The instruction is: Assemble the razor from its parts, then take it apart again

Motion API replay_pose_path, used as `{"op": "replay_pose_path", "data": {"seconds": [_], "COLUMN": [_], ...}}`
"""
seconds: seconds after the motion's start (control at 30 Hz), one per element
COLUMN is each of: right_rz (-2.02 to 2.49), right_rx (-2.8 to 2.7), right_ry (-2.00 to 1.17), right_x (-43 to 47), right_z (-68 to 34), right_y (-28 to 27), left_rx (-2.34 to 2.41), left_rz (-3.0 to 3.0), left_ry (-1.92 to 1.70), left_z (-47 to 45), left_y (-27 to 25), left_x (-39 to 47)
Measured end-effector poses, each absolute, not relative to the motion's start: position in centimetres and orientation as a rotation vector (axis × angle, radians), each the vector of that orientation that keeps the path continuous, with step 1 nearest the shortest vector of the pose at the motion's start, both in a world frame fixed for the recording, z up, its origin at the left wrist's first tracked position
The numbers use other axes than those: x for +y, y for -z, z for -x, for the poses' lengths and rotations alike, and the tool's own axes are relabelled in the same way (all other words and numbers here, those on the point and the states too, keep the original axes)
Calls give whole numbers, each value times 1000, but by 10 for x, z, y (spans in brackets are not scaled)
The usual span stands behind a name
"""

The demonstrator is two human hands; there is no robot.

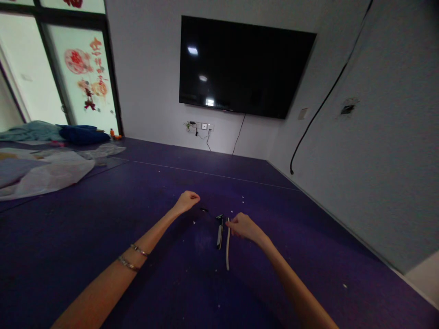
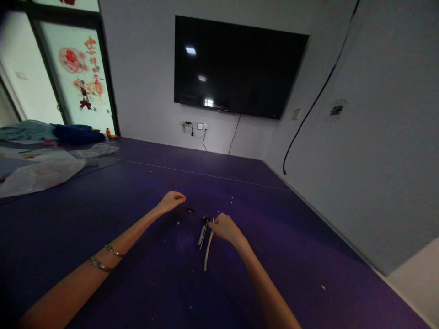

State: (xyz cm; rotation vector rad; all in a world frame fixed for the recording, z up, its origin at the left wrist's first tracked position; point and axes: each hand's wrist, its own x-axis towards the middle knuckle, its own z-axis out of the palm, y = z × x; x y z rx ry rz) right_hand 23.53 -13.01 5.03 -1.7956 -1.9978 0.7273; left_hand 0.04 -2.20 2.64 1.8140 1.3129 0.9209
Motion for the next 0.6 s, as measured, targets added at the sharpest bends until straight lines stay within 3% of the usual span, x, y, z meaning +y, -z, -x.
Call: {"op": "replay_pose_path", "data": {"seconds": [0.23, 0.6], "right_rz": [1766, 1699], "right_rx": [-1875, -1829], "right_ry": [-785, -768], "right_x": [-118, -114], "right_z": [-266, -277], "right_y": [-44, -37], "left_rx": [1271, 1251], "left_rz": [-2316, -2506], "left_ry": [-821, -715], "left_z": [-5, -10], "left_y": [2, 5], "left_x": [-24, -32]}}
